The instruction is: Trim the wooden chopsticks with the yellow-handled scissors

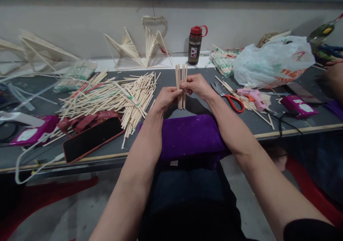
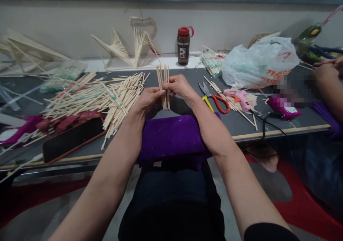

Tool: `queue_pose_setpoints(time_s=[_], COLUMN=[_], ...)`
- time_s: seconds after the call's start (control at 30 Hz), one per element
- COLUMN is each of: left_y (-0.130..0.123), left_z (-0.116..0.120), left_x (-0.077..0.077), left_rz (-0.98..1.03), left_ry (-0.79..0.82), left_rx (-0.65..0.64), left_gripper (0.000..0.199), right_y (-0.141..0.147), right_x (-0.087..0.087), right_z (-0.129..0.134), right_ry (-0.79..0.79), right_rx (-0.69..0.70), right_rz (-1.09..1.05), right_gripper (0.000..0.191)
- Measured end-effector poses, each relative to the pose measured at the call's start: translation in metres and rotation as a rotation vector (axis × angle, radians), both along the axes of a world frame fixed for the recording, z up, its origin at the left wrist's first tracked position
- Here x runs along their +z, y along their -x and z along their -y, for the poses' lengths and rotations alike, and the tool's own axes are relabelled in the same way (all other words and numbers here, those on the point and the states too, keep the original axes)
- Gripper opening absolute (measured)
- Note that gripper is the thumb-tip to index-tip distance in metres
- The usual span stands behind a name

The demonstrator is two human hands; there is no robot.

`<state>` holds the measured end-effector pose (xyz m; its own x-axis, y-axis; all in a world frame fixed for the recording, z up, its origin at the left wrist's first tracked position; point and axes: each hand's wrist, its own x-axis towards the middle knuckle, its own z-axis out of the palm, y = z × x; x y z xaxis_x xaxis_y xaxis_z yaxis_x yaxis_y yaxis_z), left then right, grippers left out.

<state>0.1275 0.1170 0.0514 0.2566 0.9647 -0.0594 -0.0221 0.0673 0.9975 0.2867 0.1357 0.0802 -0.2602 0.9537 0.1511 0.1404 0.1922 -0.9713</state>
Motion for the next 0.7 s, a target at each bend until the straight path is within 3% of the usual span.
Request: queue_pose_setpoints(time_s=[0.7], left_y=[0.0018], left_z=[0.0048], left_x=[0.0057], left_rz=[0.046], left_ry=[0.033], left_rx=[-0.051], left_gripper=[0.021], right_y=[0.0001], right_x=[0.0057], right_z=[0.0044], right_ry=[-0.019], right_rx=[-0.009], right_rz=[0.039], right_gripper=[0.013])
